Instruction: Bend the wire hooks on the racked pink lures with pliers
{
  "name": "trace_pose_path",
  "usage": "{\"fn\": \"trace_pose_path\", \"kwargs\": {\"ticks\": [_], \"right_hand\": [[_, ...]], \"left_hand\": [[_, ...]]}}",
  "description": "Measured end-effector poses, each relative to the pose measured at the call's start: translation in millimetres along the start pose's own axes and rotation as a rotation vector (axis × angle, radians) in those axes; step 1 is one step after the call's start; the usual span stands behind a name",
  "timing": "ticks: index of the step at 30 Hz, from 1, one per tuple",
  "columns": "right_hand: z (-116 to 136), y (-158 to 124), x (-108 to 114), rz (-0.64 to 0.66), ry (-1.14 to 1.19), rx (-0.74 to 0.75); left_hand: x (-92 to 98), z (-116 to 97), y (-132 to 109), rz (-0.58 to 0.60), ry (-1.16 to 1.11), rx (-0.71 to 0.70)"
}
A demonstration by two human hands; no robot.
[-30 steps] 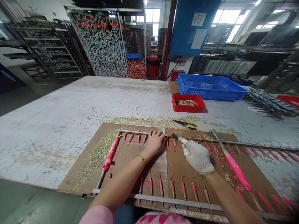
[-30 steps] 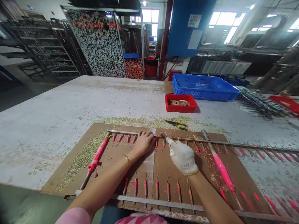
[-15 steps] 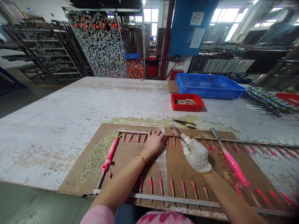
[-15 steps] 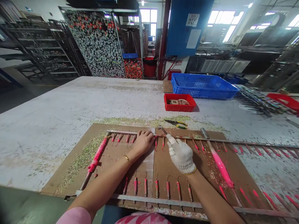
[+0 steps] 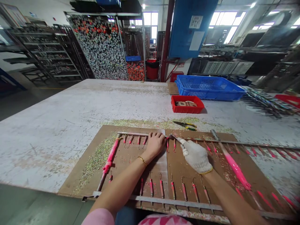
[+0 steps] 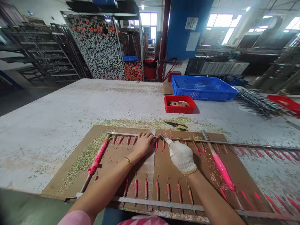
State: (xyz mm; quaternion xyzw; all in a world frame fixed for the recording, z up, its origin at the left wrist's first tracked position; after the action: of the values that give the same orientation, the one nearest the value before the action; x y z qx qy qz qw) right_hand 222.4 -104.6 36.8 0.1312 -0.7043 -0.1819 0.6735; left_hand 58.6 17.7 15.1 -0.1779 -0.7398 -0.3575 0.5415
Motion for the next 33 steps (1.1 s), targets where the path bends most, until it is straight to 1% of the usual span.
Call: {"fn": "trace_pose_path", "kwargs": {"ticks": [2, 4, 6, 10, 15, 18, 26, 33], "right_hand": [[-5.1, 0.1, 3.3, -0.082, 0.05, -0.074], [-7.3, 0.7, 4.2, -0.126, 0.108, -0.117], [-5.4, 2.5, 0.4, -0.09, 0.157, -0.127], [2.5, 8.6, -13.2, 0.097, 0.238, -0.128], [5.6, 17.2, -12.5, 0.117, 0.231, -0.16], [7.0, 19.8, -10.7, 0.135, 0.256, -0.16], [12.4, 22.1, -9.9, 0.19, 0.373, -0.139], [9.0, 21.8, -8.5, 0.266, 0.43, -0.22]], "left_hand": [[0.8, -0.2, -0.1, -0.002, -0.001, 0.0], [1.9, 0.0, 0.1, 0.001, -0.002, 0.006], [3.3, 0.8, 0.5, 0.005, 0.0, 0.012], [6.6, 4.8, 2.3, -0.002, 0.015, 0.013], [8.8, 12.9, 7.0, -0.012, 0.011, -0.009], [9.7, 16.5, 8.8, -0.041, 0.003, -0.03], [2.7, 27.1, 10.7, -0.101, 0.016, -0.06], [3.5, 29.4, 11.3, -0.127, 0.003, -0.096]]}}
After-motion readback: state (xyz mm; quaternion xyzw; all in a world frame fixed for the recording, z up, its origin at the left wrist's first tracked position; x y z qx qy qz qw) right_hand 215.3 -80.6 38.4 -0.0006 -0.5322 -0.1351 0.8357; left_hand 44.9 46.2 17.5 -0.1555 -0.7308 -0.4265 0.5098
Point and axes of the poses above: each hand's wrist, its own y-axis towards the middle knuckle, its own x-axis out of the back of the hand, z = x × y, the point moved 5 cm from there along y, towards the middle knuckle
